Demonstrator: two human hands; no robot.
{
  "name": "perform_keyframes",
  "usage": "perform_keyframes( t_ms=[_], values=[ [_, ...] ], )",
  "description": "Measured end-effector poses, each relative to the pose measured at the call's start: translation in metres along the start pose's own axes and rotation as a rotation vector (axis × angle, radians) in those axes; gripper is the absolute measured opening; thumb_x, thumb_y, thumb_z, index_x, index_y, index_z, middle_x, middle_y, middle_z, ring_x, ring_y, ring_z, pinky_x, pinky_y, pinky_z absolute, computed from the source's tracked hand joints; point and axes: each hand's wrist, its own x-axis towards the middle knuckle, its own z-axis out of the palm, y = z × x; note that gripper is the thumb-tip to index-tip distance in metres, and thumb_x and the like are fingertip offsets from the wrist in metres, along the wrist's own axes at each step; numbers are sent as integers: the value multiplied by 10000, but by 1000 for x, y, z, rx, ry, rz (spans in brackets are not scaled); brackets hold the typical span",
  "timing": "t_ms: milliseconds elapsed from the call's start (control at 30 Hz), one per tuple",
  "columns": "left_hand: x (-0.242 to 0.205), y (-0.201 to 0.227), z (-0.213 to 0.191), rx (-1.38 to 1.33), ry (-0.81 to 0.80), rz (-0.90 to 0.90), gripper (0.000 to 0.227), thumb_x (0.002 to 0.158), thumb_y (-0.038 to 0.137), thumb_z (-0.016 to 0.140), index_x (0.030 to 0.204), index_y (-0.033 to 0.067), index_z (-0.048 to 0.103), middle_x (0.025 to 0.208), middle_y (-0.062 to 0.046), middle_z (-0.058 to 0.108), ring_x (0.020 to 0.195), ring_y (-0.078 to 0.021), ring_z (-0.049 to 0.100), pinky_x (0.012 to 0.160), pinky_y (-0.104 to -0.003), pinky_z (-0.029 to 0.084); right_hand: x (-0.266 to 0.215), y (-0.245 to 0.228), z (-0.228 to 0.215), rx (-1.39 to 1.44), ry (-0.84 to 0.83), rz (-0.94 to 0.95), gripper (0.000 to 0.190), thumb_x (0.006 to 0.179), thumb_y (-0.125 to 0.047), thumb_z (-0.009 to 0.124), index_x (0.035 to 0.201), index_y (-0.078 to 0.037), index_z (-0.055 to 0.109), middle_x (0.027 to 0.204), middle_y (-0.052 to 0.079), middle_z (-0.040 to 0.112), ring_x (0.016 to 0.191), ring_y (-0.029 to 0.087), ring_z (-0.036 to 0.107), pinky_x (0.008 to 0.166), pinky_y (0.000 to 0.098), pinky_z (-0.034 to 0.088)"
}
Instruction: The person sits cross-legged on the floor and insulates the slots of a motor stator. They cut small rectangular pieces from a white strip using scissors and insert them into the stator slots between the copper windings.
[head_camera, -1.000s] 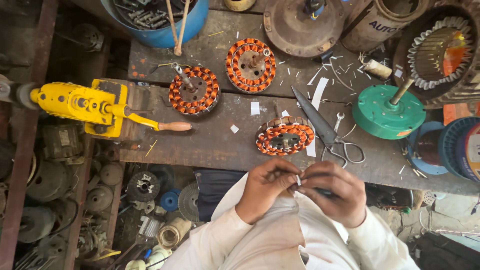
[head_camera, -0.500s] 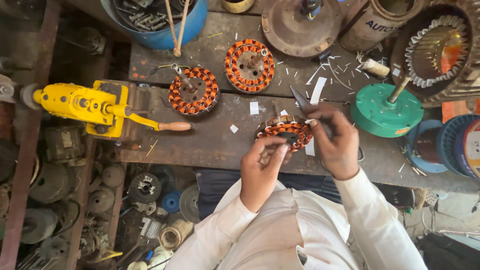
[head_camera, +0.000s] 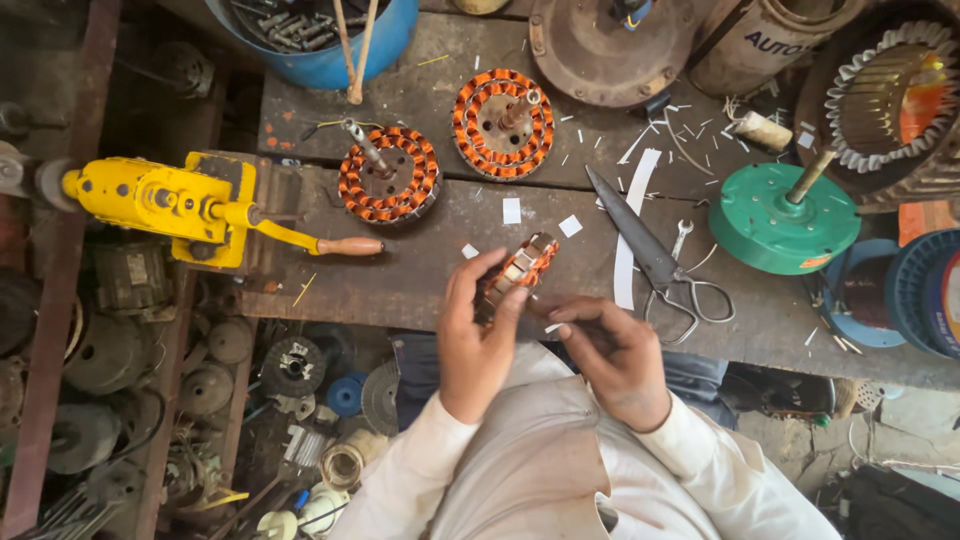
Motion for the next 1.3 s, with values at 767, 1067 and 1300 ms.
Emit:
perform_keyframes(
  t_ms=[767, 1067, 1300],
  values=[
    [34, 2, -20, 62, -225, -4, 373, 892, -32, 677, 1247, 82, 671, 1195, -124, 658, 1087, -298, 677, 874, -348, 582, 46, -9, 5, -594, 99, -455, 388, 755, 83, 729, 1123, -37, 700, 1001, 105, 699, 907, 280, 673, 802, 374, 560],
    [31, -3, -17, 133, -216, 92, 406, 865, -15, 710, 1250, 107, 670, 1189, -118, 679, 1123, -340, 654, 966, -401, 524, 50, 3, -8, -620, -23, -580, 444, 699, 75, 736, 1132, -5, 675, 935, 123, 631, 832, 307, 611, 741, 400, 525],
    [26, -25, -14, 78, -140, 272, 391, 918, -19, 751, 1252, 99, 585, 1311, -146, 645, 1203, -340, 660, 986, -385, 565, 53, -3, -16, -629, -100, -564, 478, 732, 93, 719, 1197, -9, 674, 975, 139, 645, 869, 309, 629, 758, 403, 540]
  ],
)
